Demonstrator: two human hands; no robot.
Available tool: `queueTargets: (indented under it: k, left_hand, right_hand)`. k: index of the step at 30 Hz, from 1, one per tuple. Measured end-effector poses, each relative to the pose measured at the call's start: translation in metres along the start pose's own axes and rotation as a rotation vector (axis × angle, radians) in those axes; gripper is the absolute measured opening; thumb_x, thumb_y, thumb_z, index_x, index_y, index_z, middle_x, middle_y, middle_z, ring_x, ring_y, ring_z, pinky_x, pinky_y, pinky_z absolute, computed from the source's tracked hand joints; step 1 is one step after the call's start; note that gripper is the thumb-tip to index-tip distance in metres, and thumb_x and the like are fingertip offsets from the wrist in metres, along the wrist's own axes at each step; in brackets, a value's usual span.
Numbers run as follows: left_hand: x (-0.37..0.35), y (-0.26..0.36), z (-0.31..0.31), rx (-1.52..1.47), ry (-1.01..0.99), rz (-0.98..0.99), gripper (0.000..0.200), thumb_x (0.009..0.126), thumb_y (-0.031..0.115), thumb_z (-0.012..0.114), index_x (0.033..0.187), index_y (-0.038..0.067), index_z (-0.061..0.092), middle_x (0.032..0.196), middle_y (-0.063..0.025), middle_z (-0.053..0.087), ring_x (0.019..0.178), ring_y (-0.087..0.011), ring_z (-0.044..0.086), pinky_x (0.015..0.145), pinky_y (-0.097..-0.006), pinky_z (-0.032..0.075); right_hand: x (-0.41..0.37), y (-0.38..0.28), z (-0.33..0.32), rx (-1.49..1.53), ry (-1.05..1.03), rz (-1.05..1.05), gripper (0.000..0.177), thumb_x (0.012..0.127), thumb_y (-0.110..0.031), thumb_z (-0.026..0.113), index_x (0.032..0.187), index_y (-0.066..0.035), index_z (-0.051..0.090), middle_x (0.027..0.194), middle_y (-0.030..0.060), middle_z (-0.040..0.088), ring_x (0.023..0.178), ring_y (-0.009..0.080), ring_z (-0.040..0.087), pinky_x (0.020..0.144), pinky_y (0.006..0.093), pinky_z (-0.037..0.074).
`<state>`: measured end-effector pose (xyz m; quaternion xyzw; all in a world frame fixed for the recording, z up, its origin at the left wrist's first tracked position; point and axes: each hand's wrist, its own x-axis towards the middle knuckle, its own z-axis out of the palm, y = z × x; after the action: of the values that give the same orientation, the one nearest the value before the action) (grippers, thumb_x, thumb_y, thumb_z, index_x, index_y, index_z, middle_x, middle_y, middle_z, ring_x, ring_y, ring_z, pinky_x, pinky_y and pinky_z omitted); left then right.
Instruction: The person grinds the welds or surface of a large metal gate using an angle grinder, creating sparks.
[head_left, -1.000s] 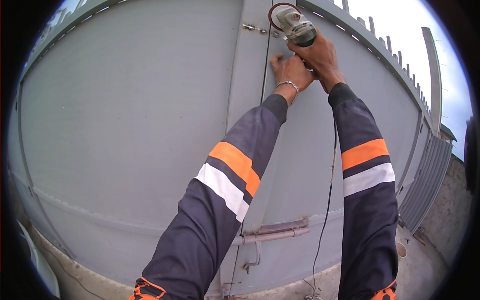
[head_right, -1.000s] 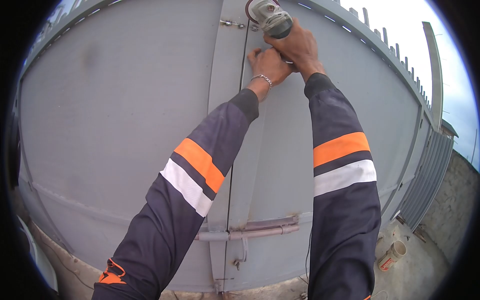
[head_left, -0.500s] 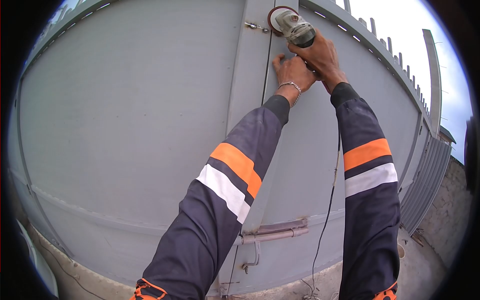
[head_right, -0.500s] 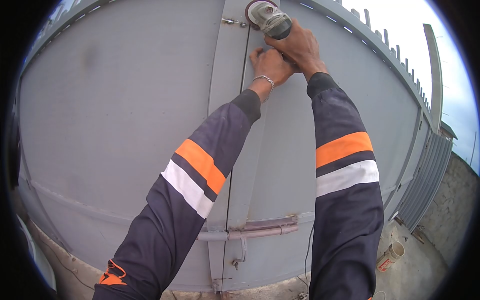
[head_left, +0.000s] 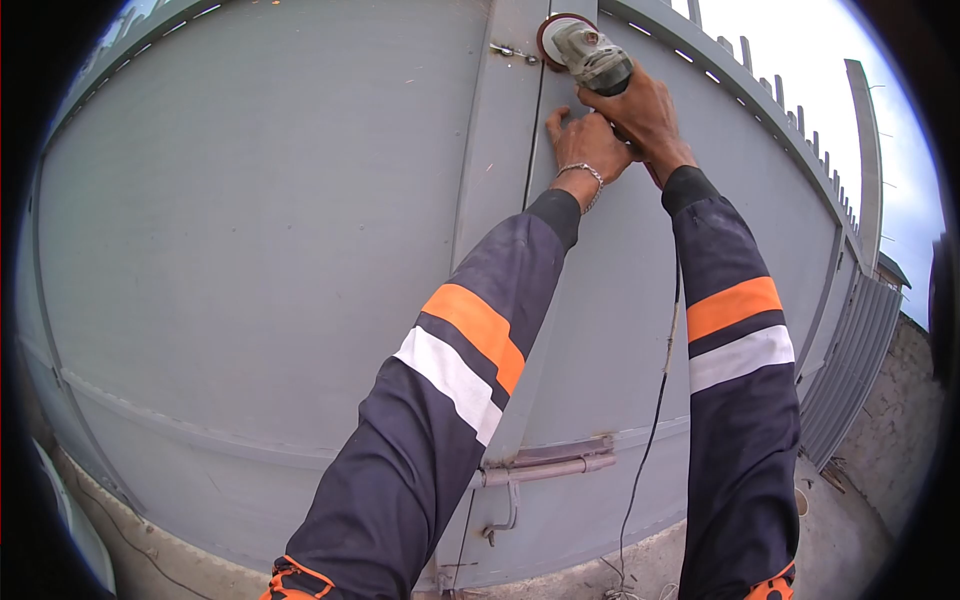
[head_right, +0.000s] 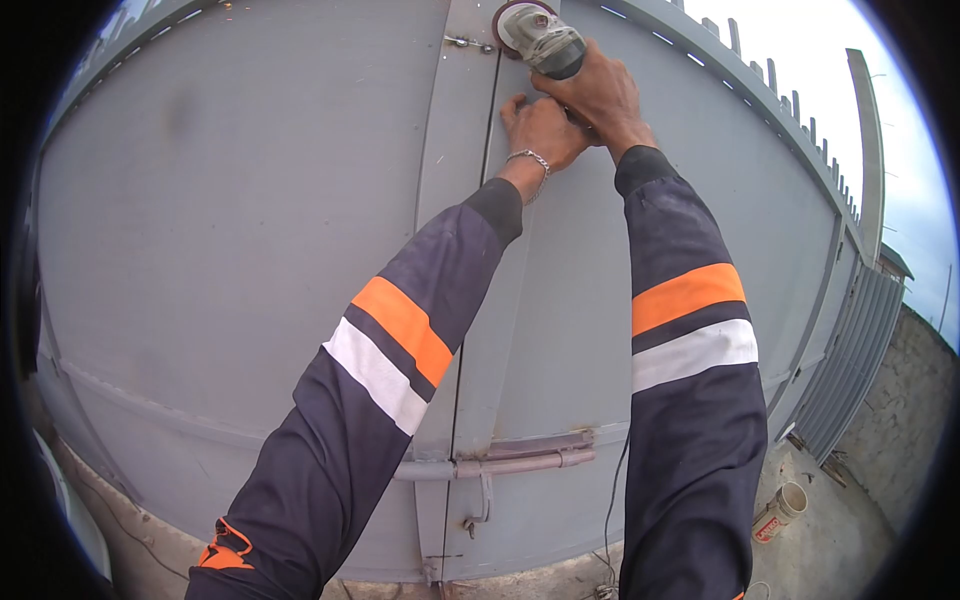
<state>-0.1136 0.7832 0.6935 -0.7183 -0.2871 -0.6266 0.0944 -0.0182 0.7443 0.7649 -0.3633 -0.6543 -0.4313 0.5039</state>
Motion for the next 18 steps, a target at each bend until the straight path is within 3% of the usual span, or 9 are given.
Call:
queueTargets:
  k: [4,10,13,18]
  left_hand:
    - [-0.0011,-0.0015,0.0006,-0.034,0.035,0.029,0.062,0.077,0.066,0.084,0.093,0.006,0.082,0.084,-0.0111,0.079,0.097,-0.0233,0.074,0.121,-0.0474,0.023]
    - [-0.0013,0.0001,-0.0015,-0.030,-0.001,0.006,0.064,0.076,0.066,0.084,0.094,0.005,0.081,0.083,-0.0109,0.079,0.095,-0.0229,0.073,0.121,-0.0477,0.023]
    - [-0.0023,-0.0004,-0.0002,-0.031,0.023,0.028,0.064,0.076,0.067,0.083,0.093,0.005,0.081,0.081,-0.0111,0.078,0.094,-0.0230,0.073,0.120,-0.0478,0.023]
    - [-0.0015,-0.0013,0.0020,-0.016,0.036,0.017,0.064,0.076,0.067,0.084,0.092,0.006,0.081,0.080,-0.0105,0.077,0.093,-0.0232,0.073,0.120,-0.0476,0.023]
  right_hand:
    - [0.0029,0.0026,0.0034,0.023,0.032,-0.049,0.074,0.072,-0.060,0.083,0.116,-0.001,0.071,0.092,0.0220,0.079,0.089,0.0395,0.079,0.082,0.0473,0.062]
    - [0.0014,0.0020,0.0013,-0.030,-0.001,0.018,0.070,0.076,-0.053,0.086,0.121,-0.002,0.071,0.101,0.0197,0.080,0.094,0.0371,0.079,0.084,0.0448,0.061]
    - [0.0011,0.0020,0.0026,0.005,0.025,-0.014,0.072,0.072,-0.060,0.083,0.114,-0.002,0.071,0.093,0.0216,0.079,0.089,0.0402,0.079,0.083,0.0477,0.062]
    - [0.0018,0.0057,0.0047,0.011,0.029,-0.027,0.073,0.073,-0.061,0.083,0.114,-0.002,0.071,0.092,0.0221,0.079,0.089,0.0403,0.079,0.083,0.0482,0.062]
